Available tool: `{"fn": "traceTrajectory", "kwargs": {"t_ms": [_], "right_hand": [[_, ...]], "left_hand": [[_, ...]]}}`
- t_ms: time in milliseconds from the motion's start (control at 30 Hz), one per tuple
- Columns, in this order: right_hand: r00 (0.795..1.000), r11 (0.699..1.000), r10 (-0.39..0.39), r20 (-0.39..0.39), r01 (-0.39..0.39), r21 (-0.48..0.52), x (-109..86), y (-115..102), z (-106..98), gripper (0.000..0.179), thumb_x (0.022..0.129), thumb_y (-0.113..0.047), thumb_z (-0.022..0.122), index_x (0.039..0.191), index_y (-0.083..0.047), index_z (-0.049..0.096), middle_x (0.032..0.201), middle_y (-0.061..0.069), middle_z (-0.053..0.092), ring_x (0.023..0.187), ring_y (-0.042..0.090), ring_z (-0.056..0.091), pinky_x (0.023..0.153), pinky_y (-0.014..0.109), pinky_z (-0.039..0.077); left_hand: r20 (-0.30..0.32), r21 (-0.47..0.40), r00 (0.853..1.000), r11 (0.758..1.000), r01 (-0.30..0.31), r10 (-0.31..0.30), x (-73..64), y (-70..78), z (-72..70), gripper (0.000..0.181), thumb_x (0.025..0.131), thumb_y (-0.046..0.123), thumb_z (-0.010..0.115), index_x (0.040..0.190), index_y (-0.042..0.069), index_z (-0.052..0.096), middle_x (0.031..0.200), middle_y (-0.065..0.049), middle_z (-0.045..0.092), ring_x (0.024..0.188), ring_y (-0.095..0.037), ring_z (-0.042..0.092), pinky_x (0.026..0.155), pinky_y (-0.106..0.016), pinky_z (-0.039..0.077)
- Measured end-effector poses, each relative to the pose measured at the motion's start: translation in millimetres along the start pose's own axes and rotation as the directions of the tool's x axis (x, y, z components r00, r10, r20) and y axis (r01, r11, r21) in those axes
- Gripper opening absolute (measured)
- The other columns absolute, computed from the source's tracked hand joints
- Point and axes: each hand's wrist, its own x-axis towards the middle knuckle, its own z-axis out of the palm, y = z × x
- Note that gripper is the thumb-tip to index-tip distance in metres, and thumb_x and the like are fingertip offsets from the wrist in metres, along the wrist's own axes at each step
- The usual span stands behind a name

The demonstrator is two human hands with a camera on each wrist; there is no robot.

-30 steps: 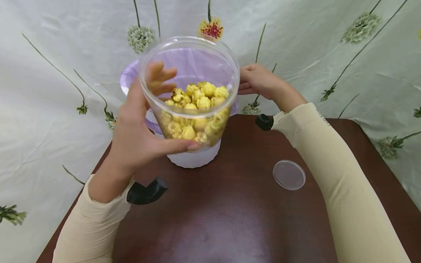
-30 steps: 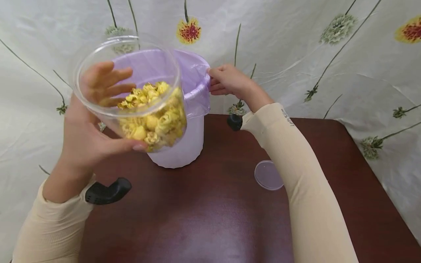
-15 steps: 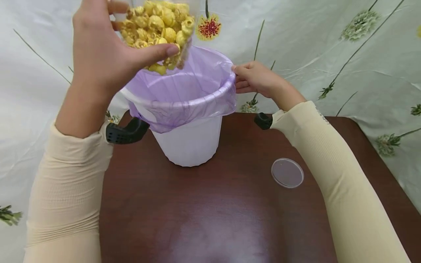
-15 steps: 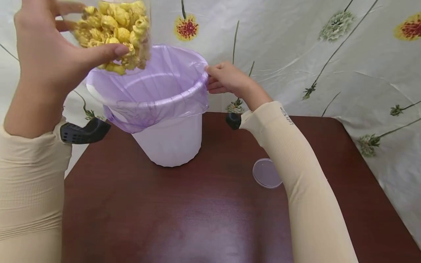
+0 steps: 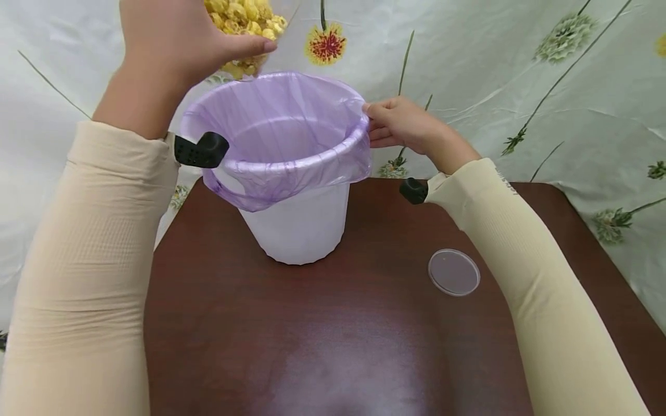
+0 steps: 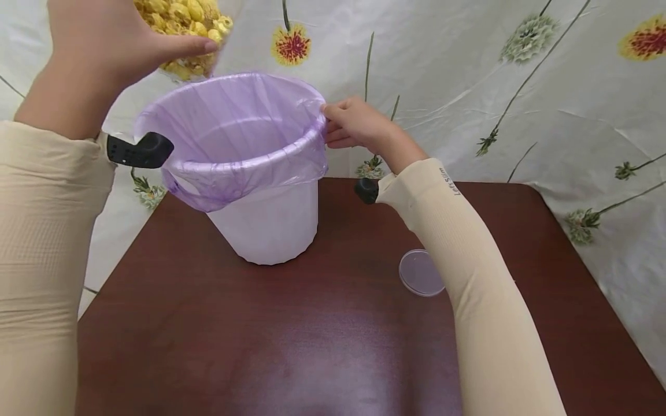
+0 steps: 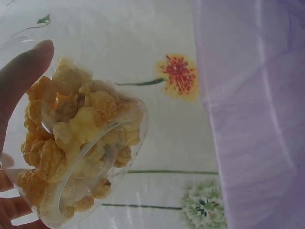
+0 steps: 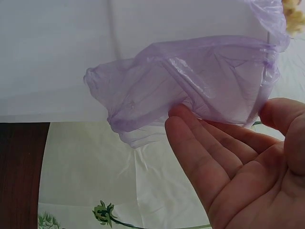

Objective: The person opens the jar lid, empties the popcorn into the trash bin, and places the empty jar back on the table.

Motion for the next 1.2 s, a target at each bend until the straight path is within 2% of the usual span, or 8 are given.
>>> {"fn": "traceTrajectory", "kwargs": {"t_ms": [167,367,600,800,900,1033,1100,1200], "right_hand": [[1.0,1.0,-0.001,0.011,0.001,0.01,-0.8,0.3,-0.8,0.036,0.096,-0.026,0.04,0.11,0.005,0.05,0.108,0.015,0.054,0.101,0.026,0.056,0.087,0.035,0.043],[1.0,1.0,-0.003,0.017,0.003,0.015,0.0,-0.2,0.5,0.037,0.096,-0.026,0.04,0.113,0.005,0.05,0.109,0.015,0.053,0.102,0.026,0.056,0.087,0.035,0.043],[1.0,1.0,-0.007,0.017,0.007,0.018,0.3,0.3,2.9,0.035,0.096,-0.026,0.04,0.105,0.005,0.052,0.108,0.016,0.053,0.101,0.026,0.056,0.085,0.034,0.045],[1.0,1.0,-0.016,0.019,0.015,0.019,0.8,0.4,3.4,0.034,0.096,-0.026,0.04,0.105,0.005,0.052,0.108,0.016,0.054,0.1,0.026,0.057,0.085,0.034,0.045],[1.0,1.0,-0.017,0.017,0.017,0.026,0.8,0.4,4.1,0.034,0.096,-0.026,0.04,0.104,0.005,0.052,0.105,0.014,0.054,0.099,0.025,0.057,0.085,0.034,0.045],[1.0,1.0,-0.021,0.016,0.02,0.024,0.3,0.6,4.3,0.033,0.096,-0.026,0.04,0.102,0.005,0.053,0.103,0.012,0.054,0.098,0.024,0.057,0.085,0.034,0.045],[1.0,1.0,-0.02,0.016,0.02,0.017,-0.2,0.5,4.1,0.033,0.096,-0.026,0.04,0.103,0.004,0.053,0.103,0.012,0.054,0.099,0.024,0.057,0.085,0.034,0.045],[1.0,1.0,-0.015,0.017,0.015,-0.001,-0.3,0.1,3.5,0.036,0.096,-0.026,0.039,0.109,0.005,0.052,0.108,0.013,0.053,0.103,0.024,0.055,0.086,0.033,0.044]], "left_hand": [[0.116,0.119,0.992,0.991,-0.06,0.046,13.9,-2.0,2.9,0.089,0.07,0.052,0.064,0.139,0.009,0.028,0.128,-0.02,0.038,0.125,-0.034,0.024,0.101,-0.054,0.013],[0.259,0.211,0.965,0.972,-0.103,0.046,22.4,-3.1,9.1,0.097,0.07,0.047,0.068,0.141,0.004,0.019,0.127,-0.027,0.036,0.124,-0.042,0.023,0.1,-0.058,0.015],[0.403,0.314,0.912,0.923,-0.222,0.082,24.4,-6.5,14.2,0.109,0.068,0.045,0.072,0.144,0.006,0.004,0.142,-0.026,0.016,0.129,-0.045,0.008,0.101,-0.057,0.002],[0.492,0.346,0.865,0.889,-0.299,0.099,22.9,-7.6,16.2,0.109,0.065,0.033,0.078,0.143,0.005,0.009,0.14,-0.028,0.019,0.125,-0.05,0.011,0.099,-0.06,0.003],[0.535,0.358,0.837,0.866,-0.349,0.116,22.0,-8.1,17.3,0.109,0.062,0.025,0.081,0.143,0.006,0.01,0.14,-0.026,0.021,0.123,-0.051,0.013,0.099,-0.059,0.002],[0.572,0.391,0.809,0.823,-0.413,0.134,20.5,-8.1,20.1,0.107,0.059,0.013,0.081,0.143,0.006,0.014,0.139,-0.025,0.022,0.124,-0.049,0.013,0.101,-0.056,-0.002],[0.578,0.414,0.803,0.797,-0.441,0.144,20.7,-8.6,21.7,0.107,0.058,0.007,0.08,0.143,0.007,0.014,0.139,-0.025,0.022,0.125,-0.047,0.011,0.101,-0.054,-0.007],[0.566,0.452,0.807,0.755,-0.476,0.17,19.3,-7.3,21.6,0.088,0.071,-0.004,0.068,0.142,0.009,0.018,0.139,-0.024,0.022,0.127,-0.045,0.008,0.101,-0.053,-0.011]]}}
